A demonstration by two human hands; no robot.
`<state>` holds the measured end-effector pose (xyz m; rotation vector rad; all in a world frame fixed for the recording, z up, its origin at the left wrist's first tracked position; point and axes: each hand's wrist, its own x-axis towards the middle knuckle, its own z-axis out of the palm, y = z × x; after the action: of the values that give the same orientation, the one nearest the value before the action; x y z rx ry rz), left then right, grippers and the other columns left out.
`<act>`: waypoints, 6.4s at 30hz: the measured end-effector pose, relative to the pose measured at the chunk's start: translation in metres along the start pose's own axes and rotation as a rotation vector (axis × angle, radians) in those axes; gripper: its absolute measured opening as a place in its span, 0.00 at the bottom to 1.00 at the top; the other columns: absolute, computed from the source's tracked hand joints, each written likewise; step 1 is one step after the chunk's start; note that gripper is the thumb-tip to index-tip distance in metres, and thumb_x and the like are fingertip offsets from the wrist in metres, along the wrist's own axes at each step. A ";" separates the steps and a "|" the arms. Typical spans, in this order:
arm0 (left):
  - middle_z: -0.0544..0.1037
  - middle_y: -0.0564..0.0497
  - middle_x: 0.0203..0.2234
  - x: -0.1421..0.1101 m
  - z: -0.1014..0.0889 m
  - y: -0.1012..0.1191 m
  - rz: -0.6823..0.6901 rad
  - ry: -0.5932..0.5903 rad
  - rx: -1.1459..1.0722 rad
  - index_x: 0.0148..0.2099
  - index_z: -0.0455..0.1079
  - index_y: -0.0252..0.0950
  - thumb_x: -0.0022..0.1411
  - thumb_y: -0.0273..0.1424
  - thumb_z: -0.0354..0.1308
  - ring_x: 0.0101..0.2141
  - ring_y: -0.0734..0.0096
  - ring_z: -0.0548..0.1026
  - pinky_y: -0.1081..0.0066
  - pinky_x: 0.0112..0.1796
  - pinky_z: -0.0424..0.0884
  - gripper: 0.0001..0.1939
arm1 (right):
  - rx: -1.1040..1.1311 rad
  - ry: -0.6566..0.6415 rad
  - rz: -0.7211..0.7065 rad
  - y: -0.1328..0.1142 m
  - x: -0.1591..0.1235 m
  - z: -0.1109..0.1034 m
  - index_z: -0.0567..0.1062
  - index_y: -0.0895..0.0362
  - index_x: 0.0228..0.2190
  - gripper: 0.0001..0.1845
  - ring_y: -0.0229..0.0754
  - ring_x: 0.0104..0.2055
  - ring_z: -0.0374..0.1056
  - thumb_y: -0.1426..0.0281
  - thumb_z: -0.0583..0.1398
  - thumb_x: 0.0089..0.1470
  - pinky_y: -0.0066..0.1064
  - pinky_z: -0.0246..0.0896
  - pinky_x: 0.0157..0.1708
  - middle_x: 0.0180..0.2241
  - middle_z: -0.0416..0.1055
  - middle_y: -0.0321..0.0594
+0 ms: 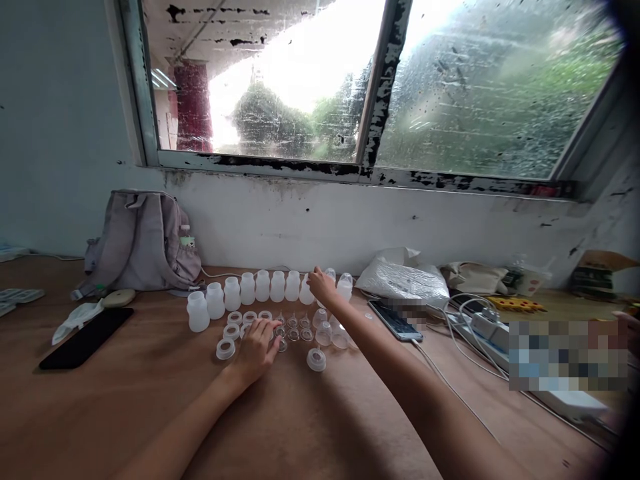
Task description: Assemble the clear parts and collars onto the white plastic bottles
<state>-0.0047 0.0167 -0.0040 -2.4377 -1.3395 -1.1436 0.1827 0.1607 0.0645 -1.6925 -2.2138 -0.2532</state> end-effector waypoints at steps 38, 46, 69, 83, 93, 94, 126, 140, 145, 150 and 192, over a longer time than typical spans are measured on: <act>0.68 0.50 0.38 -0.012 0.006 0.025 0.171 -0.316 -0.023 0.47 0.60 0.39 0.51 0.30 0.56 0.41 0.63 0.64 0.63 0.44 0.62 0.19 | 0.631 -0.137 -0.261 -0.022 -0.163 0.024 0.61 0.56 0.21 0.11 0.32 0.20 0.50 0.64 0.57 0.45 0.22 0.43 0.19 0.17 0.56 0.30; 0.69 0.49 0.38 -0.011 0.003 0.029 0.194 -0.341 -0.069 0.47 0.60 0.38 0.51 0.36 0.56 0.41 0.63 0.64 0.63 0.44 0.61 0.20 | 0.585 -0.113 -0.270 -0.027 -0.167 0.026 0.60 0.56 0.19 0.11 0.30 0.18 0.47 0.65 0.57 0.45 0.22 0.41 0.18 0.16 0.54 0.28; 0.68 0.50 0.34 -0.009 -0.010 0.036 0.271 -0.357 -0.071 0.35 0.64 0.39 0.53 0.38 0.54 0.38 0.65 0.65 0.65 0.42 0.62 0.10 | 0.628 0.081 -0.083 -0.022 -0.161 0.040 0.65 0.56 0.36 0.12 0.38 0.30 0.62 0.75 0.54 0.45 0.28 0.56 0.32 0.29 0.66 0.37; 0.68 0.50 0.38 -0.038 -0.052 -0.033 0.157 -0.272 0.111 0.33 0.66 0.40 0.54 0.35 0.52 0.41 0.63 0.65 0.60 0.45 0.58 0.06 | 0.562 0.038 -0.209 -0.025 -0.164 0.035 0.69 0.55 0.32 0.09 0.40 0.37 0.63 0.77 0.52 0.48 0.31 0.51 0.37 0.31 0.69 0.37; 0.68 0.50 0.38 -0.040 -0.041 -0.054 -0.066 -0.097 0.178 0.36 0.64 0.40 0.49 0.40 0.56 0.41 0.61 0.66 0.60 0.43 0.59 0.13 | 0.458 -0.009 -0.274 -0.028 -0.169 0.029 0.72 0.54 0.33 0.11 0.42 0.40 0.60 0.76 0.53 0.48 0.33 0.50 0.38 0.35 0.66 0.39; 0.68 0.50 0.38 -0.040 -0.041 -0.054 -0.066 -0.103 0.173 0.37 0.64 0.40 0.49 0.39 0.56 0.41 0.61 0.66 0.61 0.43 0.59 0.13 | 0.458 -0.011 -0.276 -0.028 -0.169 0.029 0.72 0.53 0.33 0.11 0.42 0.40 0.60 0.76 0.53 0.48 0.33 0.50 0.38 0.36 0.66 0.39; 0.57 0.46 0.53 -0.046 -0.026 -0.062 -0.128 -0.233 0.084 0.57 0.47 0.41 0.55 0.43 0.49 0.52 0.57 0.56 0.56 0.49 0.53 0.29 | 0.486 0.097 -0.319 -0.027 -0.170 0.034 0.69 0.56 0.30 0.08 0.40 0.38 0.61 0.77 0.51 0.49 0.32 0.55 0.38 0.35 0.65 0.40; 0.57 0.48 0.53 -0.045 -0.034 -0.056 -0.095 -0.206 0.030 0.57 0.48 0.43 0.58 0.37 0.46 0.52 0.60 0.55 0.58 0.50 0.54 0.24 | -0.129 0.387 -0.011 0.038 -0.044 -0.020 0.58 0.59 0.50 0.23 0.52 0.55 0.45 0.68 0.49 0.53 0.48 0.36 0.51 0.53 0.54 0.50; 0.58 0.47 0.52 -0.046 -0.033 -0.053 -0.093 -0.190 0.019 0.56 0.48 0.42 0.59 0.37 0.46 0.52 0.60 0.56 0.59 0.50 0.55 0.24 | -0.222 0.230 0.039 0.047 -0.019 -0.010 0.62 0.60 0.46 0.20 0.52 0.54 0.48 0.67 0.51 0.51 0.52 0.23 0.52 0.46 0.64 0.49; 0.61 0.47 0.50 -0.044 -0.036 -0.048 -0.072 -0.127 0.015 0.54 0.52 0.41 0.58 0.35 0.47 0.50 0.59 0.59 0.58 0.48 0.57 0.21 | -0.119 0.318 -0.106 0.039 -0.042 -0.018 0.63 0.59 0.40 0.14 0.47 0.43 0.59 0.69 0.54 0.50 0.47 0.33 0.52 0.34 0.68 0.44; 0.73 0.53 0.27 -0.019 -0.058 0.048 0.152 -0.545 0.086 0.41 0.63 0.42 0.48 0.42 0.53 0.26 0.67 0.72 0.72 0.26 0.63 0.17 | 0.388 -0.063 -0.430 0.010 -0.226 -0.033 0.61 0.57 0.46 0.21 0.45 0.36 0.65 0.62 0.53 0.51 0.34 0.59 0.33 0.39 0.68 0.46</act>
<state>-0.0057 -0.0501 0.0351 -2.8400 -1.2505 -0.3839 0.2500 -0.0514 0.0100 -1.0315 -2.4571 0.1262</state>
